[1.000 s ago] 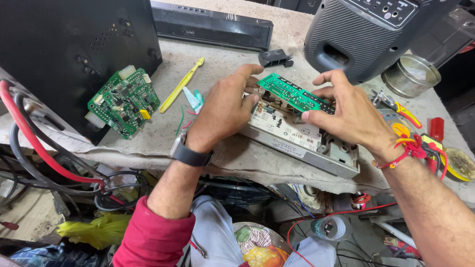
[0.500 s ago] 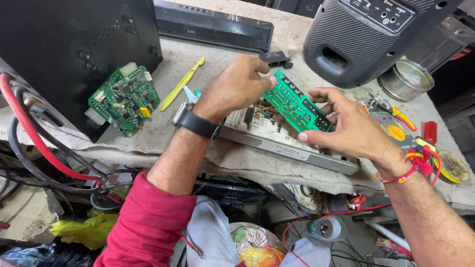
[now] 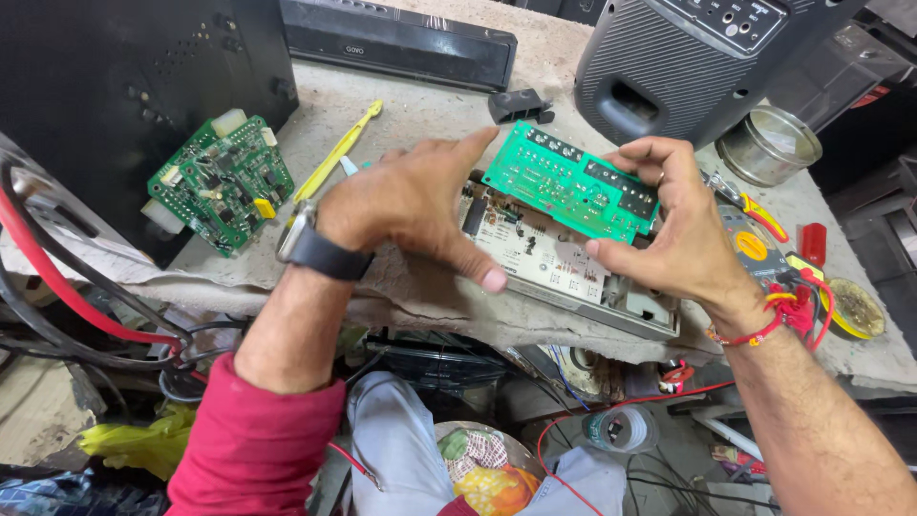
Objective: The person removes a green circuit board from a metal housing, uses a soldering iron to work on the board, then reinserts it and uses a screwdriver to tighten screws on the housing. The person also inspects the internal components and adjusts wires within the device.
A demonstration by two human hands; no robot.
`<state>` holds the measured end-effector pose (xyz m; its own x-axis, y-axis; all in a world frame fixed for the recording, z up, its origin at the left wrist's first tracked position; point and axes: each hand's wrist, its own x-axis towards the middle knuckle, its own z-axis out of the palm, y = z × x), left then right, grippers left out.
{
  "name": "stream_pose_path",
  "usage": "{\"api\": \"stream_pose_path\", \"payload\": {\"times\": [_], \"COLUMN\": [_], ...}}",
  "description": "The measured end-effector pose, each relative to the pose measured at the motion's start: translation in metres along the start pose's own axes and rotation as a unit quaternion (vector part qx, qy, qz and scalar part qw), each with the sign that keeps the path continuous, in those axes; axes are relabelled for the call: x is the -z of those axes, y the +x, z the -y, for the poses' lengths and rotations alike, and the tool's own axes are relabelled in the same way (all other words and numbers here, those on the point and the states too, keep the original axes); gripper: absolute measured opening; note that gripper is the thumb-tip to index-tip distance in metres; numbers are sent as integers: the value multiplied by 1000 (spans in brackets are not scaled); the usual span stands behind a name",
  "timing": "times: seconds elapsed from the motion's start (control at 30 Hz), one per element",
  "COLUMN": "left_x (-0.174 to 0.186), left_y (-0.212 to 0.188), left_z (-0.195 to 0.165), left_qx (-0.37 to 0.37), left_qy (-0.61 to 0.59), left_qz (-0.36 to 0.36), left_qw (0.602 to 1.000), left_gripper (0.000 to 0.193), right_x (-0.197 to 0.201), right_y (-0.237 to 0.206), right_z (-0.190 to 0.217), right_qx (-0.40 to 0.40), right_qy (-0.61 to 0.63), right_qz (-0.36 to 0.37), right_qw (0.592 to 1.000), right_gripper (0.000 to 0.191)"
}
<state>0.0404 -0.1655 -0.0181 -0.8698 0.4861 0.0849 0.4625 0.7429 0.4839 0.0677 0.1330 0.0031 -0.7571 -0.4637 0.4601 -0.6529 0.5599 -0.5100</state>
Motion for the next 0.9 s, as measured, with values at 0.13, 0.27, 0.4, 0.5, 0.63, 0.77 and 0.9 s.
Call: {"api": "stream_pose_path", "payload": {"times": [0.13,0.27,0.4,0.5,0.63,0.77,0.9], "left_x": [-22,-18,-21,-23,-24,-21,-23], "left_y": [-23,-22,-22,-21,-18,-13,-1], "left_z": [-5,4,10,12,15,12,-2], "left_qx": [-43,-93,-114,-168,-171,-196,-98], "left_qy": [85,-39,-82,-130,-220,-250,-272], "left_qz": [-46,-81,-89,-87,-90,-130,-110], "left_qw": [994,992,986,973,956,939,951], "left_gripper": [160,143,138,128,73,58,59], "right_x": [3,5,12,11,6,6,2], "right_y": [-4,-9,-15,-18,-18,-19,-22], "right_z": [17,37,45,43,37,30,21], "right_qx": [84,169,222,229,234,206,172], "right_qy": [-119,-194,-316,-345,-300,-238,-111], "right_qz": [-16,-32,-53,-52,-77,-78,-70], "right_qw": [989,966,921,909,922,946,976], "right_gripper": [80,78,77,79,77,77,77]}}
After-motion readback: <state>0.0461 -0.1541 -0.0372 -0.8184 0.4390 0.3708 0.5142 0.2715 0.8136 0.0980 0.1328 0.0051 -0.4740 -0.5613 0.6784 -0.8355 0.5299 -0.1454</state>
